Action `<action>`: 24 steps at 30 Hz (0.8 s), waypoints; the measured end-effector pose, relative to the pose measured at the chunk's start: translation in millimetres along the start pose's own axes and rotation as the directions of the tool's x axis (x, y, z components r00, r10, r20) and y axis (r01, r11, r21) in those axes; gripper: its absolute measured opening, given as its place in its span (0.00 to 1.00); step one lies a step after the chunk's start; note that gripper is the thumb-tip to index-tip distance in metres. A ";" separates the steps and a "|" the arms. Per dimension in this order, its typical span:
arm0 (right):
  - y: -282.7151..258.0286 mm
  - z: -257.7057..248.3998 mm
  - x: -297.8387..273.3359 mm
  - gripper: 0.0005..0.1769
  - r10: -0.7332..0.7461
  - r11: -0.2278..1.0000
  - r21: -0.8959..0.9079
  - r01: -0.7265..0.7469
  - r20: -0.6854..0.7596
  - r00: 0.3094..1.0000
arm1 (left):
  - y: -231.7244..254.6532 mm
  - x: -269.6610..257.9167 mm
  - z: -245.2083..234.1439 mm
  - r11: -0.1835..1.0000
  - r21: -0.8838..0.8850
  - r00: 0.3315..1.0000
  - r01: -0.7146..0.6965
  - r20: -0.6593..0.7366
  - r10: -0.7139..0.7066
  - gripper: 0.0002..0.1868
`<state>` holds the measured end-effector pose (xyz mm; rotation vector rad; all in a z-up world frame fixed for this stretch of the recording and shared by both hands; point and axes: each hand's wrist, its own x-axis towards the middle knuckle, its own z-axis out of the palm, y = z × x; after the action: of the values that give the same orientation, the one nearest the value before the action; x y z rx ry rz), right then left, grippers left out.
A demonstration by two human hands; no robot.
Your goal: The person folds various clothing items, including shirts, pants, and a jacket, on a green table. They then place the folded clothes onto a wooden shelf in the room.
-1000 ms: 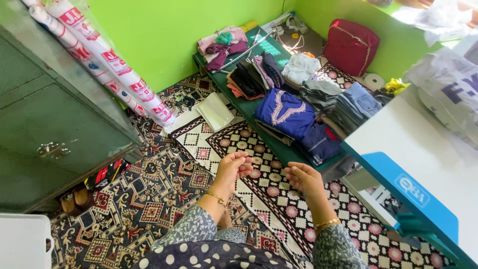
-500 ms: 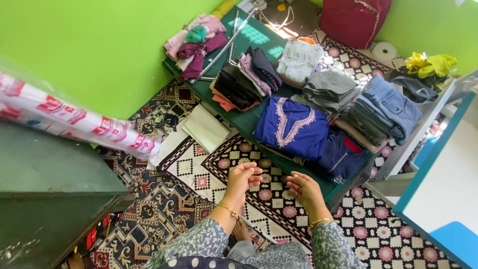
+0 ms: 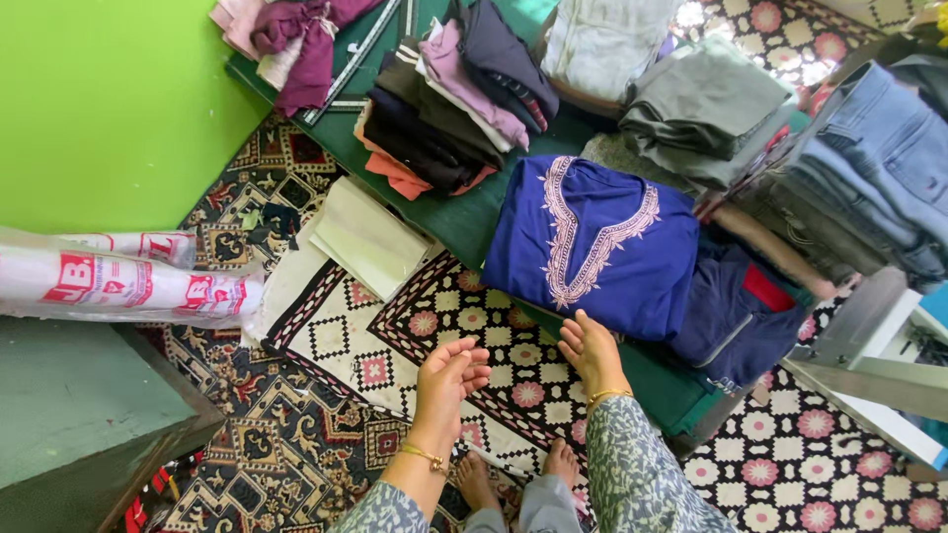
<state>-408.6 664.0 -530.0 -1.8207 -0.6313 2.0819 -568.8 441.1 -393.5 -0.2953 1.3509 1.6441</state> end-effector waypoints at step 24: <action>-160.2 62.6 -104.1 0.25 -0.360 0.747 0.646 0.158 0.193 0.913 | 37.4 -2.7 98.5 0.986 0.032 0.986 0.162 0.026 -0.163 0.34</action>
<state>-464.3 741.4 -353.0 -0.9853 -0.1967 2.0525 -560.5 526.8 -332.7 -0.3545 1.2942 1.4867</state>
